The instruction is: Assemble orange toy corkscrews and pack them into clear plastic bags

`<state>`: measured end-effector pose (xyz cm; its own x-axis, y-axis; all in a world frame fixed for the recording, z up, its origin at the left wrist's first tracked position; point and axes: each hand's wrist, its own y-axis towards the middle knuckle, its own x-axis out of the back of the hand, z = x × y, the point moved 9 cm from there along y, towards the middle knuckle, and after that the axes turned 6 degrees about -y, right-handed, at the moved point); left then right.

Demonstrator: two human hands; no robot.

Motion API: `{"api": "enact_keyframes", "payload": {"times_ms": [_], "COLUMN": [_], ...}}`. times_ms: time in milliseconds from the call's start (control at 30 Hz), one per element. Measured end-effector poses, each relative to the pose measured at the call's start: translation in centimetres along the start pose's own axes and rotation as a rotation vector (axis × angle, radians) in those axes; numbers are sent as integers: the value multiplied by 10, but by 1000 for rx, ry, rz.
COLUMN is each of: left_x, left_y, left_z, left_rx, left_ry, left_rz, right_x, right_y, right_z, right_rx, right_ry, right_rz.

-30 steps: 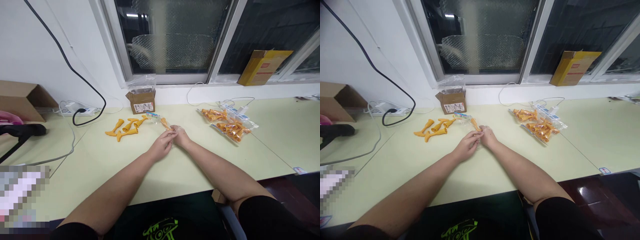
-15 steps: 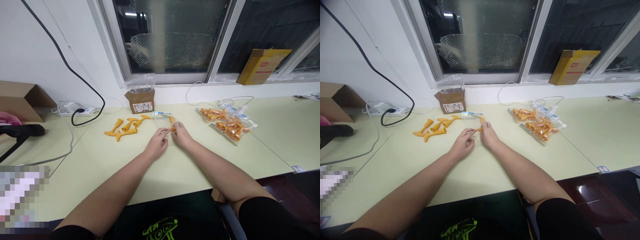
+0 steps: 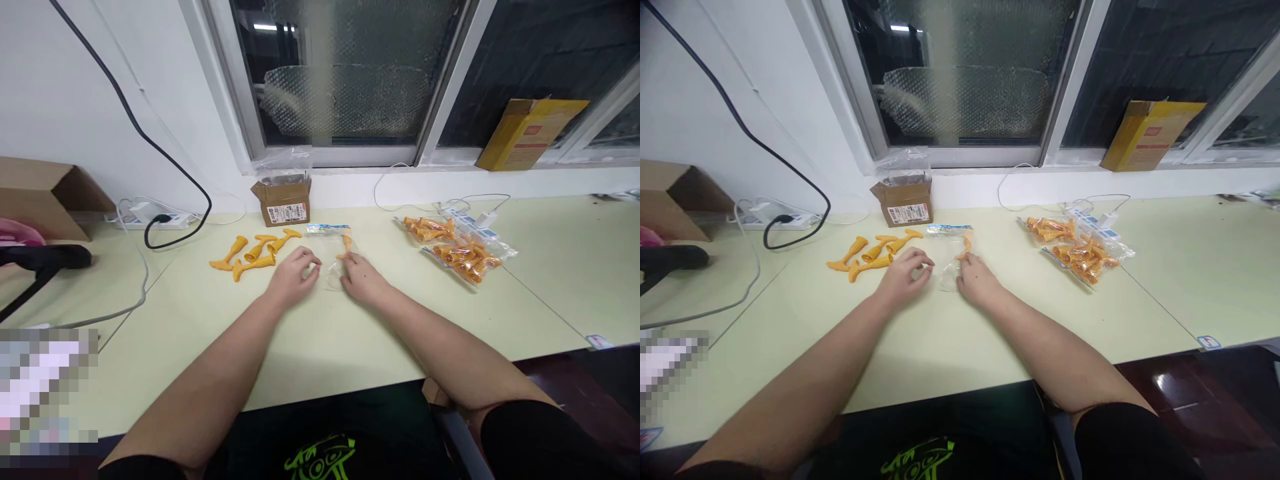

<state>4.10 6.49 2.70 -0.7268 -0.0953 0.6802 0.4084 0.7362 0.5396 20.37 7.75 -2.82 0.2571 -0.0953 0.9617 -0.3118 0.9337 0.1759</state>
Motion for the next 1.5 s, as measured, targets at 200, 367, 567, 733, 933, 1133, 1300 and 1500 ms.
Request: {"api": "enact_keyframes", "payload": {"times_ms": [200,367,567,733,933,1133,1300,1500], "left_x": [64,55,56,45,-22,-34,-26,-40], "left_y": [-12,-25,-7,-1,-14,-18,-16,-11], "left_z": [81,106,63,29,15,0,-28,-12], "left_rx": [554,717,555,477,674,501,88,142], "left_ry": [584,625,278,-697,-1274,-965,-52,63], "left_rz": [-3,227,3,-271,-195,33,141,74], "right_x": [10,23,47,74,68,94,114,72], "right_y": [-6,-10,-24,-42,-45,-44,-26,-29], "right_z": [2,5,38,58,65,44,-27,-27], "right_rx": [10,39,400,653,733,667,214,77], "right_ry": [-42,-22,186,464,457,479,924,1039], "right_rz": [129,131,-61,-319,-306,-404,-387,425]}}
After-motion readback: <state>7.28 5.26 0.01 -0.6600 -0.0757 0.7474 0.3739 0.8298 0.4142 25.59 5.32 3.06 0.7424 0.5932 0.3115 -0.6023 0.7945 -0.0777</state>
